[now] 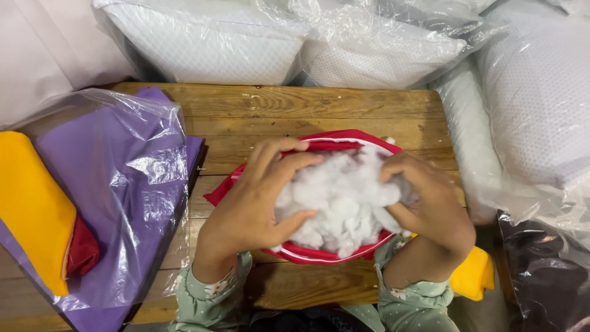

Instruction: Stuffing a red fabric cushion cover with white polyester fiberfill on a wooden workbench.

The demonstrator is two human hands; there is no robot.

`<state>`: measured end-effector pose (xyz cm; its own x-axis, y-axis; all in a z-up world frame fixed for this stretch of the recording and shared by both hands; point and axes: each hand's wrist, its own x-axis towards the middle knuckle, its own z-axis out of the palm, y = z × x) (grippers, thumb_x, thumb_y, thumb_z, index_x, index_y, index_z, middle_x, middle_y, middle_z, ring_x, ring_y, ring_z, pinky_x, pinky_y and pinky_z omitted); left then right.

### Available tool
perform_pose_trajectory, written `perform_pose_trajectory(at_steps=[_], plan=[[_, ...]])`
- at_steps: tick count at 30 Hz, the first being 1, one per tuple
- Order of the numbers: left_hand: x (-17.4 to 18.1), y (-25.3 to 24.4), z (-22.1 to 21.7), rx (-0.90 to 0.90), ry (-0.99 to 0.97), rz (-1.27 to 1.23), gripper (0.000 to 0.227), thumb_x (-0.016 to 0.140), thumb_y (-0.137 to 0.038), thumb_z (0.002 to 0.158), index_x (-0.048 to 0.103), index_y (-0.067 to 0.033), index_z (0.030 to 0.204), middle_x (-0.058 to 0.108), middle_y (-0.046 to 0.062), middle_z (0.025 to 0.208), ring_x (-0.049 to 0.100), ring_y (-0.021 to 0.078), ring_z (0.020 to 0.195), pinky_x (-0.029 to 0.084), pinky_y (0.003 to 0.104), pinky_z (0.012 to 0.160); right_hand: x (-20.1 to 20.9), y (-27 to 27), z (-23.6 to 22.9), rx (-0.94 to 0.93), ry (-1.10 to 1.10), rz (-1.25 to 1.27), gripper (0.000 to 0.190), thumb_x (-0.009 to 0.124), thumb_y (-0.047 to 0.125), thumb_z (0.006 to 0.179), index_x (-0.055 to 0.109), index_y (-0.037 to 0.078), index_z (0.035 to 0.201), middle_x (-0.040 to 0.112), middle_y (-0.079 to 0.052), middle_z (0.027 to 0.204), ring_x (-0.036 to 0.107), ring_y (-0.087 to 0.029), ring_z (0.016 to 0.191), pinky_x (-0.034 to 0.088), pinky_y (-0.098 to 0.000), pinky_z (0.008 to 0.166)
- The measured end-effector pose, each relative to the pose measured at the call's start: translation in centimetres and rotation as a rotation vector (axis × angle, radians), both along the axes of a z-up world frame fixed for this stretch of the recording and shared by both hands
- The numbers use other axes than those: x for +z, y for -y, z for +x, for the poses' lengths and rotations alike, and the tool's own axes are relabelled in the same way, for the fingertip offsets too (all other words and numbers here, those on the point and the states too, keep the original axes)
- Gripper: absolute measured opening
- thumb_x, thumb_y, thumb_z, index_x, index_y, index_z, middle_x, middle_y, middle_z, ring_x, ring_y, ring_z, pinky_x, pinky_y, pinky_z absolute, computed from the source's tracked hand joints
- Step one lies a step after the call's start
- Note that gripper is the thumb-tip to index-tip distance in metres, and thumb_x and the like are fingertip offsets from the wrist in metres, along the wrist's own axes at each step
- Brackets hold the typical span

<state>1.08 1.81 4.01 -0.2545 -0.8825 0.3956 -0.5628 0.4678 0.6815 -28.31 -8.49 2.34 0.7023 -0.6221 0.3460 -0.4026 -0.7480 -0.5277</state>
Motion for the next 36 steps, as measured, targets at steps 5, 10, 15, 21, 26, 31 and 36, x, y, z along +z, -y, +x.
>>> perform_pose_trajectory(at_steps=[5,10,15,21,26,31,36], plan=[[-3.1,1.3,-4.2,-0.083,0.17,0.026,0.116,0.092,-0.05,0.073,0.026,-0.0165,0.162,0.028,0.018,0.168,0.028,0.0425,0.154,0.029,0.061,0.121,-3.7,0.0,5.2,0.207,-0.145,0.063,0.035,0.057,0.002,0.078,0.062,0.001,0.112,0.067,-0.019,0.109,0.063,-0.035,0.102,0.049,-0.0457,0.091],[-5.6,3.7,-4.8,-0.004,0.337,0.331,0.105,0.086,-0.027,0.076,0.027,-0.0087,0.161,0.054,0.029,0.139,0.054,0.0504,0.127,0.046,0.062,0.099,0.8,1.0,4.5,0.227,-0.216,0.184,0.051,0.077,0.014,0.075,0.069,0.008,0.125,0.069,-0.024,0.12,0.059,-0.05,0.12,0.049,-0.0597,0.093],[-6.9,3.7,-2.5,0.26,0.412,0.372,0.053,0.073,-0.012,0.079,0.066,-0.009,0.132,0.068,0.023,0.119,0.069,0.0484,0.103,0.055,0.056,0.087,2.1,1.5,2.3,-0.176,-0.316,0.267,0.066,0.079,0.019,0.079,0.06,0.014,0.142,0.066,-0.029,0.12,0.064,-0.051,0.115,0.049,-0.0604,0.095],[-1.5,1.0,-5.3,-0.001,0.246,0.024,0.089,0.067,-0.052,0.091,0.038,0.0031,0.154,0.044,0.034,0.149,0.035,0.0545,0.144,0.032,0.06,0.113,-0.3,-0.6,3.7,0.043,-0.18,0.149,0.026,0.061,0.025,0.099,0.048,0.012,0.118,0.058,-0.012,0.127,0.058,-0.04,0.126,0.048,-0.0489,0.102],[-5.7,3.5,-6.4,0.039,0.376,0.195,0.096,0.076,-0.03,0.084,0.026,0.0039,0.158,0.058,0.031,0.132,0.061,0.0472,0.114,0.05,0.058,0.089,-1.3,1.5,4.2,0.227,-0.162,0.225,0.029,0.061,0.011,0.096,0.063,0.004,0.124,0.071,-0.022,0.11,0.067,-0.048,0.108,0.054,-0.0558,0.087],[-6.6,4.5,-3.4,0.064,0.408,0.189,0.063,0.08,-0.017,0.073,0.063,-0.0086,0.133,0.074,0.015,0.108,0.07,0.0396,0.1,0.054,0.05,0.081,1.8,1.2,1.5,0.09,0.013,0.389,0.041,0.083,0.007,0.08,0.066,0.003,0.117,0.073,-0.018,0.116,0.074,-0.036,0.108,0.06,-0.043,0.09],[-5.5,4.1,-2.5,0.119,0.4,0.078,0.05,0.079,-0.031,0.072,0.073,-0.011,0.118,0.073,0.012,0.104,0.064,0.0357,0.098,0.052,0.045,0.073,0.1,1.9,1.6,0.139,-0.136,0.203,0.043,0.078,0.013,0.079,0.068,0.008,0.12,0.071,-0.016,0.117,0.068,-0.04,0.114,0.054,-0.0518,0.092]])
